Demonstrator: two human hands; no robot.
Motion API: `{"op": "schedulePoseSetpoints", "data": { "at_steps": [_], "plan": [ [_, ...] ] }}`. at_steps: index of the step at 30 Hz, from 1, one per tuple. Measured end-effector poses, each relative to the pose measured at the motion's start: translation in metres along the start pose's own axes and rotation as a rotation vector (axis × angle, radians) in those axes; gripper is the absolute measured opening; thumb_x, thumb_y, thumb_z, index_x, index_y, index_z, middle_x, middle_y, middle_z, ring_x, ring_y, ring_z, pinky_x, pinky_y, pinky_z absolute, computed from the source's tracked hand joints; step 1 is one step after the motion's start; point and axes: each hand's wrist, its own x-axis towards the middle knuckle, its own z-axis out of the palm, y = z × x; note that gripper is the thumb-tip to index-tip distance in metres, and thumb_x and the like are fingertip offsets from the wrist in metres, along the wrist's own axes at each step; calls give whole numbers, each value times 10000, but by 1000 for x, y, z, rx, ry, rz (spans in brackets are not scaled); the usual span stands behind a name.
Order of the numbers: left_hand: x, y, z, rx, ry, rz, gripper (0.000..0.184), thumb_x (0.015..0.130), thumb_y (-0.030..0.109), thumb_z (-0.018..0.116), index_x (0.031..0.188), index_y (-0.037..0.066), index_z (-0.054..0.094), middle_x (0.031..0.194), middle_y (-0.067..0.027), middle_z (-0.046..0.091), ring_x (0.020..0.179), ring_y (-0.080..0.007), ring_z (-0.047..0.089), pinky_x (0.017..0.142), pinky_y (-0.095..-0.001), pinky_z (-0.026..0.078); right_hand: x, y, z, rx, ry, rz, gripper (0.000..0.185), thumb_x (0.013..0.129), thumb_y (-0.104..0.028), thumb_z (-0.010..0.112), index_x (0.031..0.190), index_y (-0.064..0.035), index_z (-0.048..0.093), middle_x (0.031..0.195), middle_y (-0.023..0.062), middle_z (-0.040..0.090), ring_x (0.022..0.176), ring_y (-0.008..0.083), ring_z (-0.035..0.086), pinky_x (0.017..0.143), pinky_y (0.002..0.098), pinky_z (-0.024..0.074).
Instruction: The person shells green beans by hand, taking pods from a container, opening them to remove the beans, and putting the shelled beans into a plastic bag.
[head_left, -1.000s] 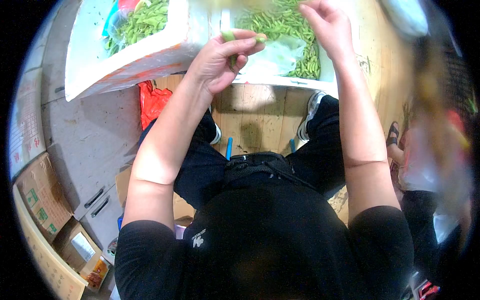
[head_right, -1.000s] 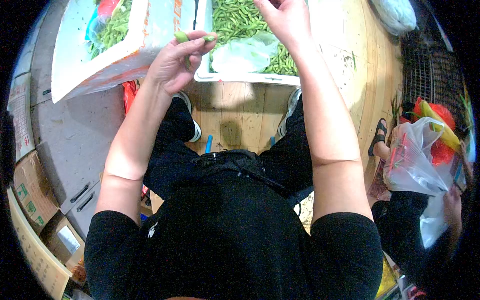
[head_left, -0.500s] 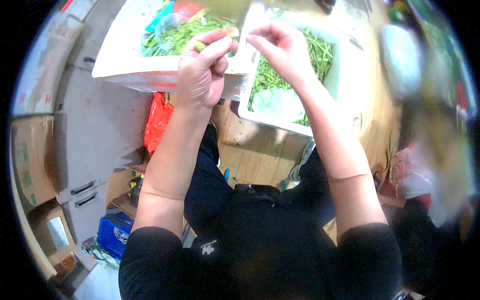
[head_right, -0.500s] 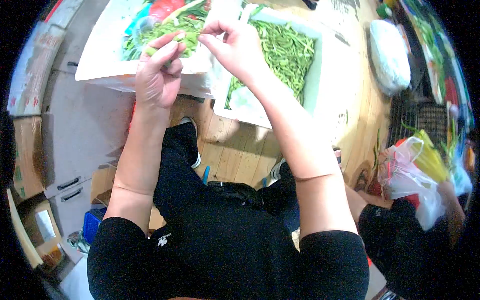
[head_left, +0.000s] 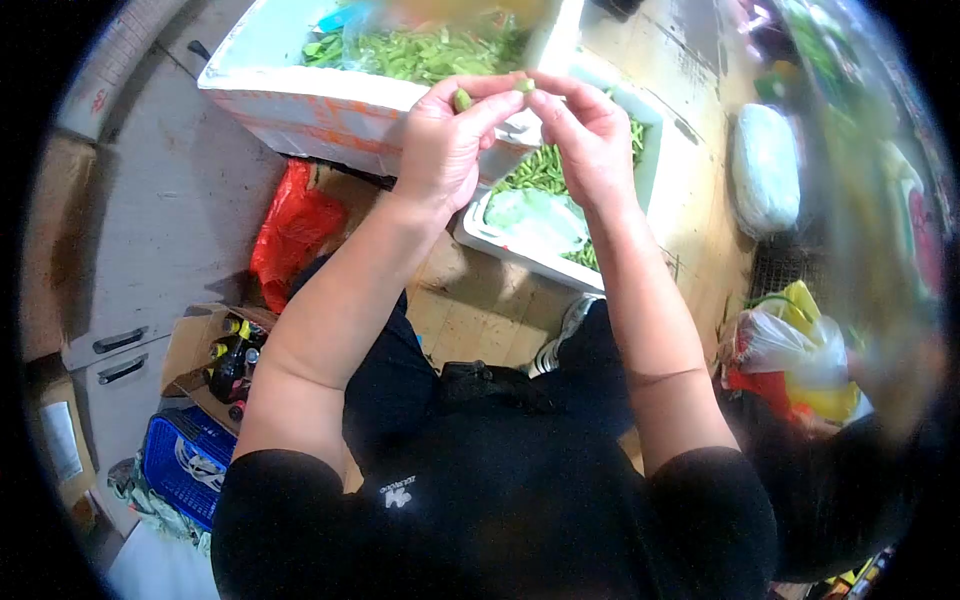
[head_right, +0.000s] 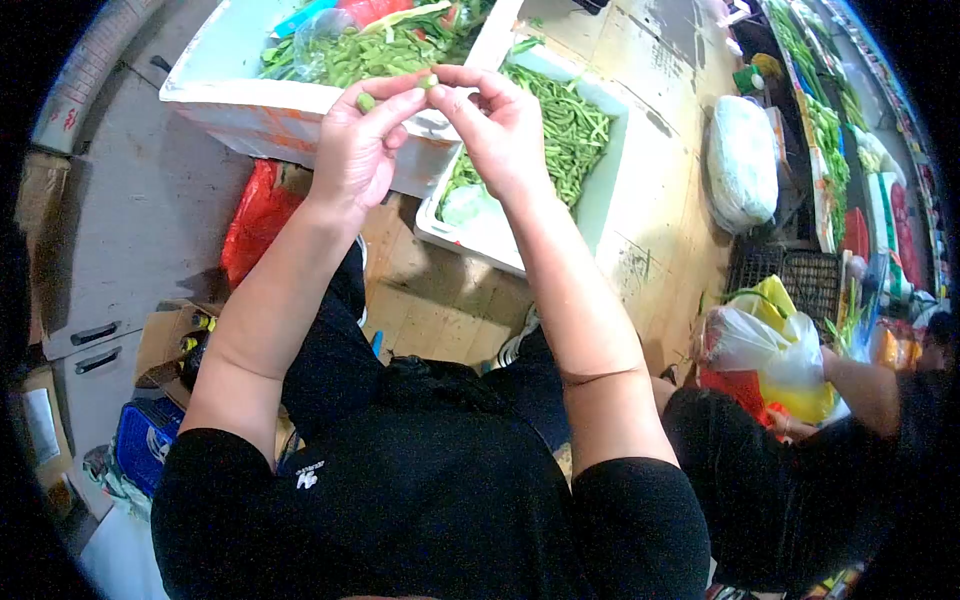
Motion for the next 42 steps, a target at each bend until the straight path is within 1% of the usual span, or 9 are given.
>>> {"op": "schedulePoseSetpoints", "data": {
  "at_steps": [7, 9, 13, 17, 19, 23, 31, 34, 42],
  "plan": [
    [-21, -39, 23, 253, -164, -40, 196, 754, 53, 661, 931, -21, 624, 723, -23, 611, 615, -42, 537, 515, -154, 408, -42, 11, -52, 52, 89, 8, 166, 774, -69, 644, 933, -23, 650, 893, 21, 606, 731, 46, 529, 654, 176, 431],
    [-25, -52, 24, 441, -222, -53, 207, 762, 60, 653, 946, -30, 623, 718, -33, 613, 651, -64, 572, 552, -165, 442, -52, 15, -66, -47, 76, -57, 176, 787, -60, 627, 959, -24, 639, 916, 22, 597, 712, 51, 510, 604, 174, 408],
    [-22, -77, 30, 485, -325, -137, 209, 789, 77, 621, 961, -42, 620, 786, -86, 642, 741, -117, 619, 639, -206, 489, -64, 27, -92, -110, 65, -74, 182, 793, -56, 620, 973, -33, 637, 952, 18, 586, 726, 55, 502, 593, 177, 397],
    [-18, -93, 37, 485, -366, -158, 208, 795, 83, 615, 960, -44, 618, 787, -92, 644, 717, -116, 617, 638, -211, 488, -69, 39, -104, 186, 88, 103, 172, 791, -90, 621, 944, -16, 649, 861, 27, 608, 739, 79, 531, 651, 202, 434],
    [-16, -99, 40, 534, -378, -153, 191, 797, 81, 613, 943, -42, 621, 778, -89, 643, 714, -115, 616, 634, -214, 486, -71, 49, -107, 378, 118, 209, 192, 800, -88, 610, 970, -1, 632, 829, 27, 608, 683, 68, 514, 610, 192, 426],
    [-21, -116, 39, 493, -338, -168, 148, 804, 79, 607, 896, -35, 628, 763, -75, 644, 708, -100, 607, 630, -206, 475, -77, 60, -105, 603, 205, 384, 222, 820, -80, 584, 1011, 32, 594, 790, 44, 606, 621, 64, 497, 571, 172, 422],
    [-27, -128, 38, 619, -253, -68, 131, 813, 93, 612, 890, -11, 637, 717, -34, 634, 642, -49, 554, 578, -178, 434, -79, 70, -94, 872, 237, 316, 230, 849, -89, 544, 1020, 62, 559, 882, 104, 608, 761, 135, 582, 705, 234, 485],
    [-28, -129, 34, 586, -223, -144, 129, 829, 93, 594, 925, 9, 612, 746, -30, 624, 523, -3, 433, 442, -139, 302, -80, 71, -94, 854, 212, 316, 230, 857, -97, 530, 1022, 62, 552, 909, 117, 606, 807, 158, 591, 754, 260, 487],
    [-24, -120, 30, 281, -250, -375, 147, 836, 77, 572, 958, -4, 581, 836, -100, 639, 644, -70, 569, 442, -133, 336, -80, 73, -93, 778, 227, 318, 203, 855, -78, 524, 1008, 50, 563, 813, 59, 593, 667, 81, 525, 576, 177, 417]
  ]
}}
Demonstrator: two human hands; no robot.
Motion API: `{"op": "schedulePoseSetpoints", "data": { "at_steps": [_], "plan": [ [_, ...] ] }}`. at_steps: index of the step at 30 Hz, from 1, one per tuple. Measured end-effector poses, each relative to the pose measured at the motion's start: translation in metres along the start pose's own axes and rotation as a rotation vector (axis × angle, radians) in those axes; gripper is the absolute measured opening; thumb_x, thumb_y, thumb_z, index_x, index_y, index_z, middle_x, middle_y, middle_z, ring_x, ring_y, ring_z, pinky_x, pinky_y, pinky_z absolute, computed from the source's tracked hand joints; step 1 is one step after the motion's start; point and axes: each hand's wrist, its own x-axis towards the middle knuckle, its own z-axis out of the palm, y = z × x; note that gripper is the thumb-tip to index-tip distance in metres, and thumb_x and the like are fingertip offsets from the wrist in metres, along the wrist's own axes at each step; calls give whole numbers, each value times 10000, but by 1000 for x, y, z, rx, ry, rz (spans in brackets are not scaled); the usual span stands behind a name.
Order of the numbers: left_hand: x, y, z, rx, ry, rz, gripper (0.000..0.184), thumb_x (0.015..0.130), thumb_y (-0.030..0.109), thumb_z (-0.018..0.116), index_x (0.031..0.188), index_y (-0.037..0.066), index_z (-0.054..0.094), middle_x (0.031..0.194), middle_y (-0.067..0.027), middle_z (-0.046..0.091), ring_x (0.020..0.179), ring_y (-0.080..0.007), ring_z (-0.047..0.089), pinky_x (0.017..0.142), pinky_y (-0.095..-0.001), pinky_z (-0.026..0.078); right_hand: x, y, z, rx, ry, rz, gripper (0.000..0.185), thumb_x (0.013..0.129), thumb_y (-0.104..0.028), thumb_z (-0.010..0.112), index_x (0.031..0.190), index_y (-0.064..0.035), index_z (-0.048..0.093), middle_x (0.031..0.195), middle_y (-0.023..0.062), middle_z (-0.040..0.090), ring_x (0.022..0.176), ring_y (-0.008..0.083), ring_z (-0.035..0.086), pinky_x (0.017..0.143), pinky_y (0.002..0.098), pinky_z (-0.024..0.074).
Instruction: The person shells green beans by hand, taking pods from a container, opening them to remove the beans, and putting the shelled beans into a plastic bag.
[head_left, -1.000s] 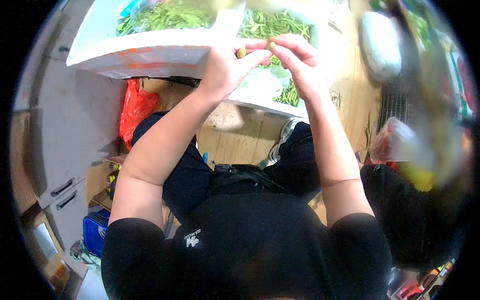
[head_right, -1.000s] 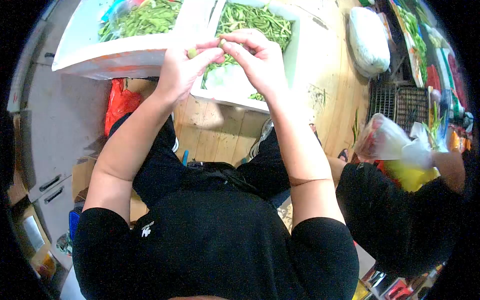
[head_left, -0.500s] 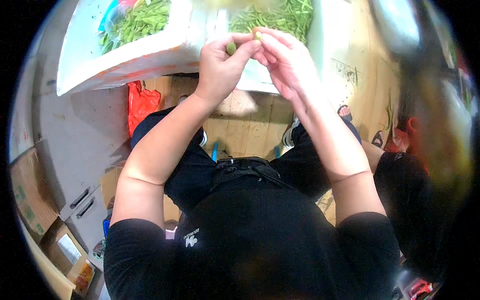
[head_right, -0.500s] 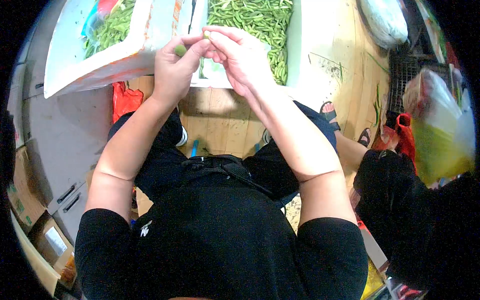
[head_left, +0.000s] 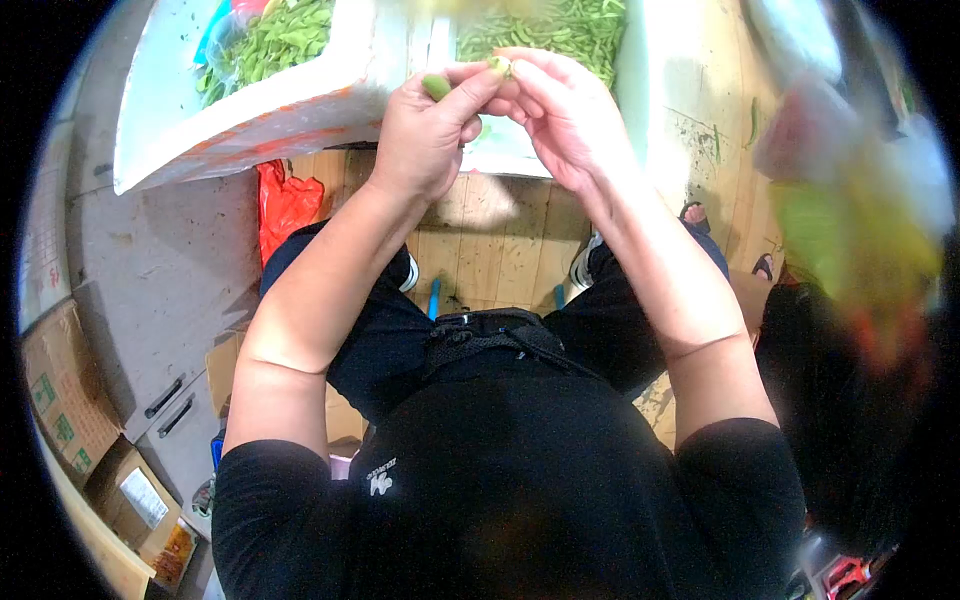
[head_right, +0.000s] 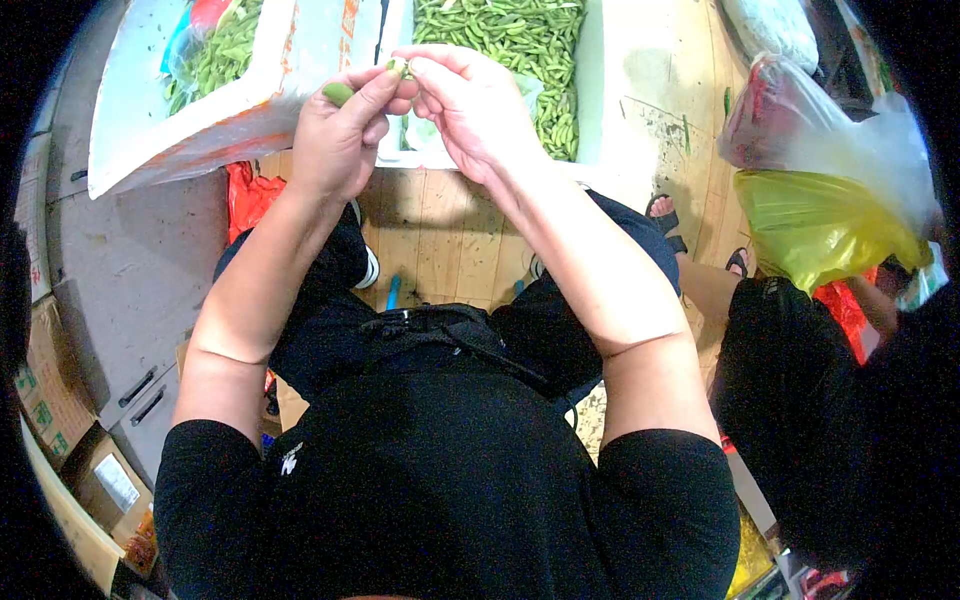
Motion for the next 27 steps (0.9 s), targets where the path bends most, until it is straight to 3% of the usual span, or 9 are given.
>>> {"op": "schedulePoseSetpoints", "data": {
  "at_steps": [4, 10, 16, 19, 22, 25, 27],
  "plan": [
    [1, 4, -3, -66, 40, -105, 144, 840, 104, 573, 943, 3, 585, 810, -88, 635, 638, -62, 560, 442, -132, 334, 1, 1, 0, -166, 5, -15, 213, 847, -69, 524, 1037, 17, 567, 779, 25, 575, 635, 67, 500, 579, 165, 411],
    [2, 8, -11, -68, 43, -155, 142, 831, 132, 590, 908, 13, 592, 748, -52, 613, 601, -52, 525, 442, -135, 325, 4, -14, -3, -1055, -170, -569, 257, 782, -41, 577, 1030, -83, 627, 726, -20, 549, 574, 39, 425, 552, 170, 382],
    [-1, 8, -11, 33, 12, -176, 123, 827, 156, 598, 846, 36, 585, 734, -47, 605, 603, -56, 530, 439, -148, 324, 2, -18, -7, -1032, -162, -471, 200, 752, -73, 605, 945, -77, 656, 654, -27, 506, 528, 25, 389, 488, 195, 364],
    [-3, 10, -8, -28, -24, -261, 119, 831, 156, 592, 840, 37, 579, 735, -50, 605, 606, -57, 532, 439, -144, 327, -1, -20, -7, -1070, -99, -325, 151, 747, -111, 614, 881, -50, 649, 632, -38, 497, 528, 21, 388, 485, 193, 358],
    [-5, 10, -10, -125, -37, -300, 120, 834, 154, 587, 854, 36, 576, 737, -49, 604, 602, -57, 533, 433, -141, 329, 3, -15, -6, -1004, -90, -362, 144, 750, -128, 607, 859, -37, 632, 649, -34, 521, 545, 22, 406, 501, 194, 368],
    [-10, 17, -6, -69, -10, -286, 139, 829, 177, 592, 817, 39, 605, 731, -45, 612, 601, -48, 519, 455, -139, 329, 4, -10, -4, -851, -80, -351, 182, 784, -121, 584, 937, -28, 615, 691, -18, 558, 571, 26, 428, 527, 192, 381],
    [-13, 18, -5, 18, -5, -256, 131, 842, 157, 571, 858, 27, 582, 734, -48, 603, 593, -48, 520, 429, -134, 321, -1, -15, 3, -659, -92, -202, 193, 816, -108, 553, 976, -9, 596, 754, 22, 580, 571, 36, 437, 539, 193, 392]
  ]
}}
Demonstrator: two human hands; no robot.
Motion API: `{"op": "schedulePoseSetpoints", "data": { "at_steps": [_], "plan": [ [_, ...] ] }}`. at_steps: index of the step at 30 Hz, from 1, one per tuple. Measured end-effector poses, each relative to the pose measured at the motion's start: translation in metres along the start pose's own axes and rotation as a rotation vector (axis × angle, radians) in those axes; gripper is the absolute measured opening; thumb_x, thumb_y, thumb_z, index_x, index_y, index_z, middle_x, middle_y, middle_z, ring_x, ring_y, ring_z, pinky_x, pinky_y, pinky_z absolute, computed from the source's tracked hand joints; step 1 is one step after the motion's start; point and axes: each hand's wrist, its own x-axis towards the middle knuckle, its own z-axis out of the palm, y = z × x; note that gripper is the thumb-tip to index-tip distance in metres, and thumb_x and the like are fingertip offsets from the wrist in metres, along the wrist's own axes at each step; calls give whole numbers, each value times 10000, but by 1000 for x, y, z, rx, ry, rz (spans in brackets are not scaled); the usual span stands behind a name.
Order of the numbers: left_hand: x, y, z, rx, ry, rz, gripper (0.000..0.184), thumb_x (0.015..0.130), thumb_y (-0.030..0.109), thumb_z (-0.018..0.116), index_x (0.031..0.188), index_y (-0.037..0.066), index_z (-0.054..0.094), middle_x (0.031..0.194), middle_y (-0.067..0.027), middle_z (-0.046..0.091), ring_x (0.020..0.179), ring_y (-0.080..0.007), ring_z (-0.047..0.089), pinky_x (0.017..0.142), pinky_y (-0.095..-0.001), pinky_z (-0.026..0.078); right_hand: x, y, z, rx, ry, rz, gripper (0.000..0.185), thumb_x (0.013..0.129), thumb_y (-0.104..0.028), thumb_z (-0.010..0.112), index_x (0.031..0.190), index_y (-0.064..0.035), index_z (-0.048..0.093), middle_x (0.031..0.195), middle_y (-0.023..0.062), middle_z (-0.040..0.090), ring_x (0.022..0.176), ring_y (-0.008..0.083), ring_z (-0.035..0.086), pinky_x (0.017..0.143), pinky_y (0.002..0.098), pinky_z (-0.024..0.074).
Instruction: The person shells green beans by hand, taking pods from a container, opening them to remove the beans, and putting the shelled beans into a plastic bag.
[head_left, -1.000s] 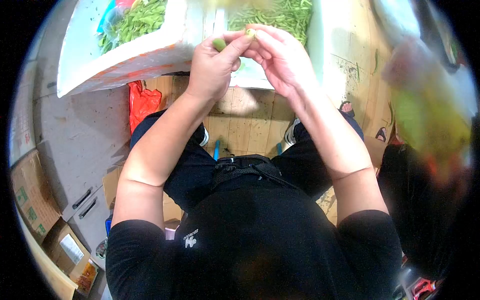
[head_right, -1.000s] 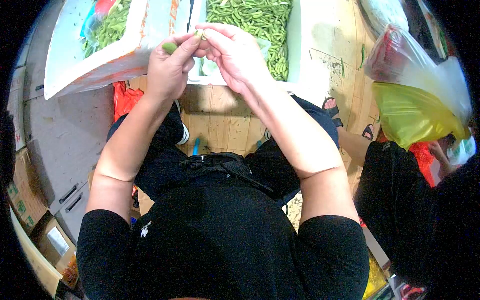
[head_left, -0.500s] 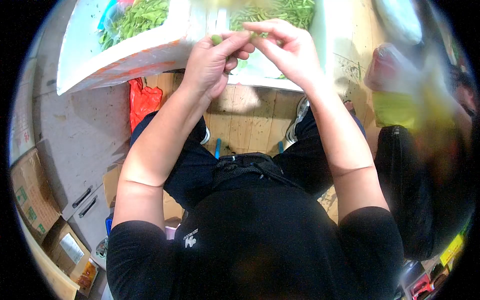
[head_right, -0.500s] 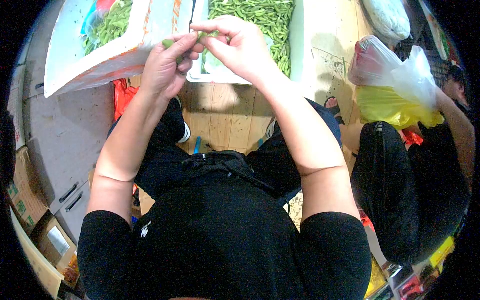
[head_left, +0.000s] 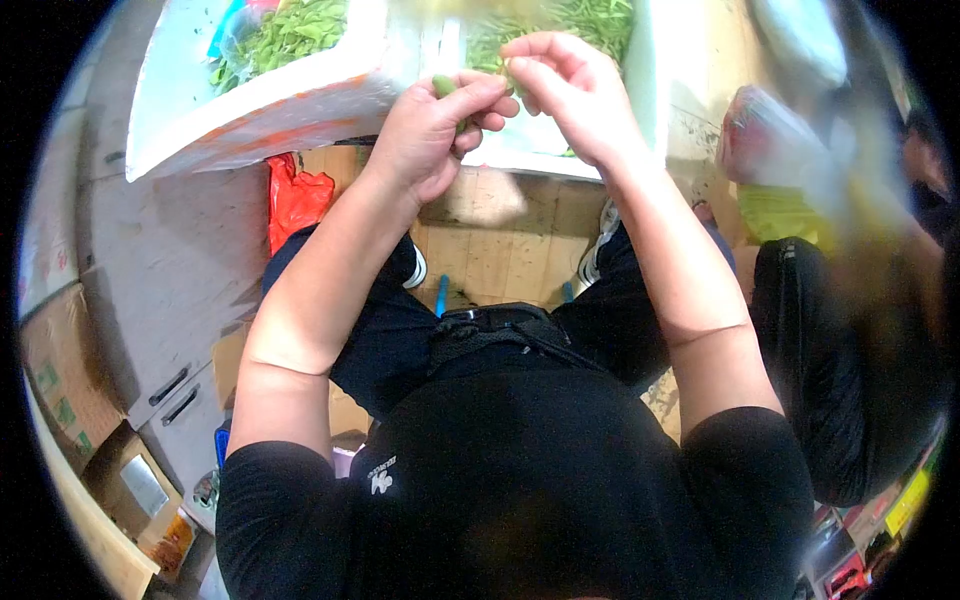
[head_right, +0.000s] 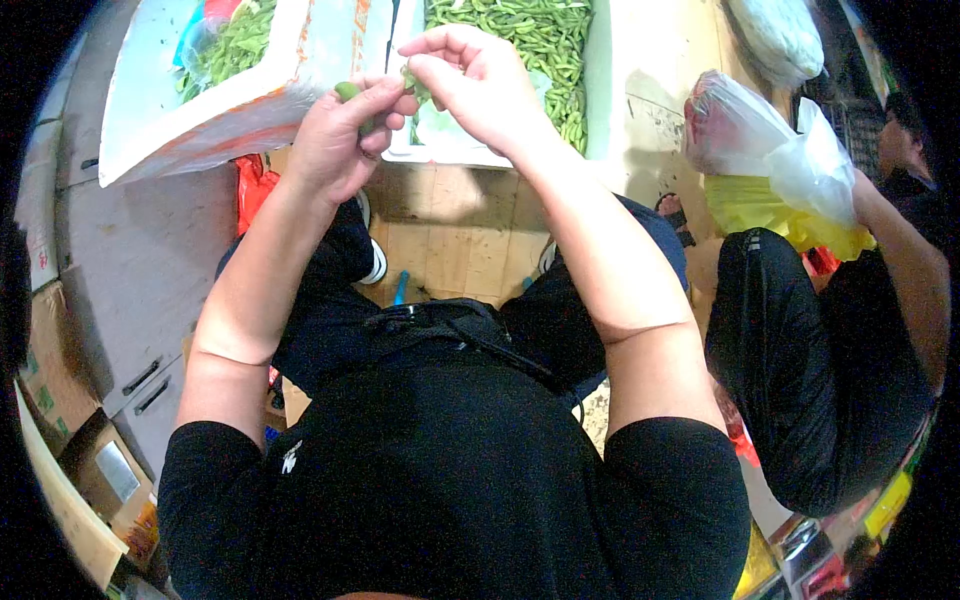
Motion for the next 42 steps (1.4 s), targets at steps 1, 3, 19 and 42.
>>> {"op": "schedulePoseSetpoints", "data": {
  "at_steps": [1, 3, 19, 42],
  "plan": [
    [-1, 1, 0, 43, 10, 15, 129, 849, 147, 560, 878, 21, 571, 736, -49, 599, 590, -47, 520, 415, -132, 318, -1, -4, 0, 101, -20, 65, 199, 832, -101, 538, 996, 0, 586, 785, 42, 592, 571, 41, 441, 545, 194, 397],
    [-7, 7, 3, 123, 12, 61, 139, 854, 144, 549, 897, 12, 562, 738, -47, 597, 591, -42, 516, 416, -128, 315, 0, 0, -2, 413, 9, 120, 213, 851, -84, 510, 1028, 25, 562, 834, 75, 586, 560, 51, 438, 550, 198, 405],
    [-11, 75, -51, -354, 119, 487, 378, 882, 122, 464, 1226, 23, 341, 1095, -196, 491, 673, -121, 478, 487, -176, 365, -2, 2, -14, 866, 180, 419, 199, 852, -69, 450, 1015, 37, 493, 889, 123, 569, 779, 205, 563, 706, 328, 502],
    [-2, 4, -1, 350, -104, 67, 355, 901, 288, 452, 1140, 34, 513, 982, -33, 594, 806, -83, 534, 668, -223, 413, -17, -15, -10, -661, -44, -339, 172, 749, -87, 591, 919, -67, 575, 716, 108, 537, 668, 253, 551, 612, 335, 445]
  ]
}}
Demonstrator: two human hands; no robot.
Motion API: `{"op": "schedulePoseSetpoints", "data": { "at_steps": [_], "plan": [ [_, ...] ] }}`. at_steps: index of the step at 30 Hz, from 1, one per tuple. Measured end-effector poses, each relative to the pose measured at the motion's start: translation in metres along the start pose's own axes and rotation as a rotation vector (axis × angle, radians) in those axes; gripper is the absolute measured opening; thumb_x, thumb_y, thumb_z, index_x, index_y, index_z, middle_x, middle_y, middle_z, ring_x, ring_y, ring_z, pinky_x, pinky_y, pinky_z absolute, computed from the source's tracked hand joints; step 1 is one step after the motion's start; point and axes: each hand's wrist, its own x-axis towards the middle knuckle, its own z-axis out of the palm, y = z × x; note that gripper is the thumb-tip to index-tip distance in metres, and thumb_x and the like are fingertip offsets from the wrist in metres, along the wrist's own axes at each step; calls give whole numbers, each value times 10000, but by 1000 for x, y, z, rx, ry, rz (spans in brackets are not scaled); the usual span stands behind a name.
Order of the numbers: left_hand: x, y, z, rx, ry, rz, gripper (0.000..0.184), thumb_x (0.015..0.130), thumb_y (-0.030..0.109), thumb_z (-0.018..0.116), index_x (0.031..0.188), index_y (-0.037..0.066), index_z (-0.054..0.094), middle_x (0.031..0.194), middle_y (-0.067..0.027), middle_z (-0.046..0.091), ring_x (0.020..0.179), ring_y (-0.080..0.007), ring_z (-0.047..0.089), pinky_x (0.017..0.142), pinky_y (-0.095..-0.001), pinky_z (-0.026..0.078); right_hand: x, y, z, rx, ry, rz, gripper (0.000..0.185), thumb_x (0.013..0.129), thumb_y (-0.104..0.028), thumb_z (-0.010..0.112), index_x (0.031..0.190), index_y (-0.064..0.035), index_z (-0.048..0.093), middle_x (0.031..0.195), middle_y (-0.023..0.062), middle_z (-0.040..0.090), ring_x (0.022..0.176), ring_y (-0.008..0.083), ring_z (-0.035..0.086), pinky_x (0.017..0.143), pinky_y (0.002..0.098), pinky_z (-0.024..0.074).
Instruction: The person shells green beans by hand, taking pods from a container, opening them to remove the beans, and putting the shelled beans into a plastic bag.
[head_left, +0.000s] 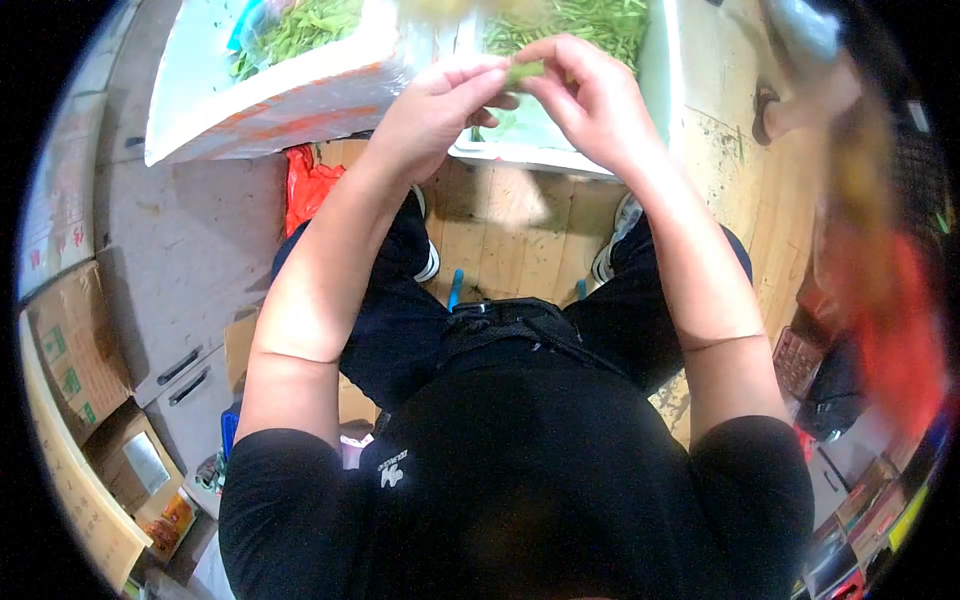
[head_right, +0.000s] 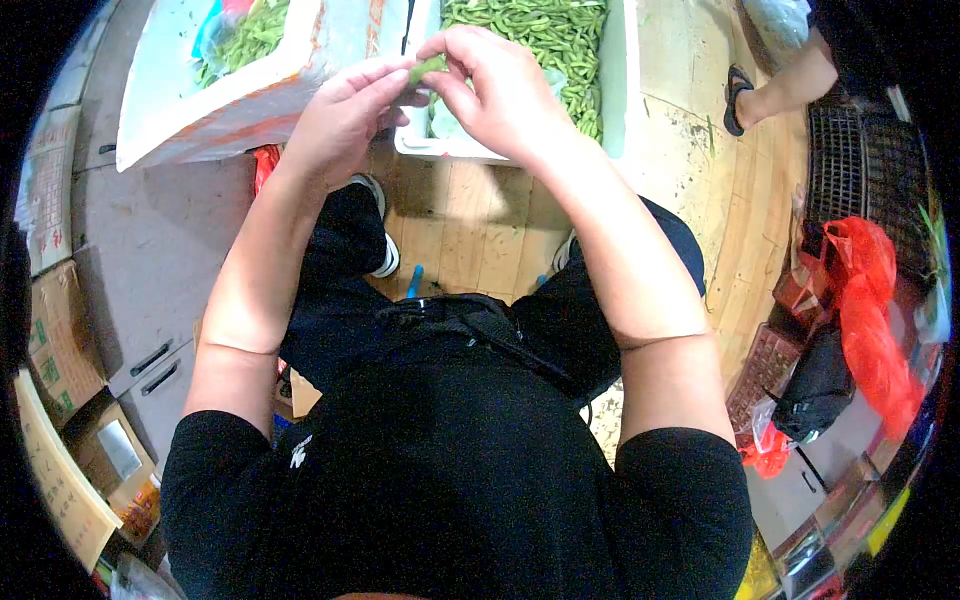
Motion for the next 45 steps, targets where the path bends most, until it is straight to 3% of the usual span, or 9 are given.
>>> {"op": "schedulePoseSetpoints", "data": {
  "at_steps": [2, 5, 10, 17, 26, 29, 32, 45],
  "plan": [
    [-1, -1, -3, 158, 4, 49, 243, 861, 216, 540, 994, 27, 613, 882, -30, 624, 724, -83, 550, 627, -214, 440, 0, 3, -4, -66, -45, -37, 164, 746, -100, 587, 903, -60, 559, 749, 120, 555, 735, 277, 572, 635, 361, 456],
    [3, -10, -8, 399, 39, 164, 240, 856, 228, 544, 937, 21, 633, 781, -13, 634, 665, -89, 560, 592, -217, 446, 1, 14, 0, -153, -121, -111, 151, 752, -132, 579, 880, -56, 553, 777, 128, 567, 786, 298, 577, 662, 388, 464],
    [5, -12, -6, 623, 33, 115, 247, 859, 229, 528, 924, 11, 624, 723, -45, 636, 632, -98, 569, 580, -245, 455, 0, 14, -5, -402, -247, -153, 157, 765, -182, 566, 847, -48, 553, 802, 129, 581, 806, 309, 578, 689, 413, 472],
    [9, -22, -9, 860, -31, 124, 262, 871, 251, 496, 878, 22, 622, 690, -56, 631, 609, -110, 563, 576, -263, 453, -5, 24, 8, -416, -329, -110, 145, 768, -168, 572, 845, -45, 577, 776, 149, 575, 775, 327, 569, 674, 411, 463],
    [7, -15, 1, 198, 101, 116, 276, 879, 243, 495, 773, 23, 624, 660, 9, 558, 592, -52, 462, 524, -195, 383, -3, 25, 12, -244, -9, -190, 153, 782, -192, 574, 825, -47, 601, 712, 121, 556, 702, 309, 569, 626, 389, 470],
    [5, -15, 1, 114, 122, 86, 265, 876, 234, 506, 758, 27, 621, 664, -1, 565, 588, -41, 450, 518, -181, 365, -4, 24, 18, -199, 79, -171, 148, 770, -179, 593, 822, -42, 608, 701, 119, 553, 686, 305, 565, 606, 386, 466],
    [7, -20, 5, -15, 162, 110, 194, 885, 214, 509, 854, 46, 601, 678, 28, 547, 555, -14, 413, 474, -145, 316, -3, 22, 23, -164, 149, -163, 141, 761, -163, 607, 822, -36, 611, 693, 119, 551, 675, 297, 563, 592, 377, 462],
    [8, -25, 19, -223, 313, 142, 202, 888, 226, 505, 796, 68, 592, 679, 21, 556, 564, -21, 422, 491, -150, 334, -1, 20, 37, -28, 286, -91, 124, 744, -99, 627, 837, -18, 632, 644, 107, 540, 591, 241, 542, 536, 317, 434]
  ]
}}
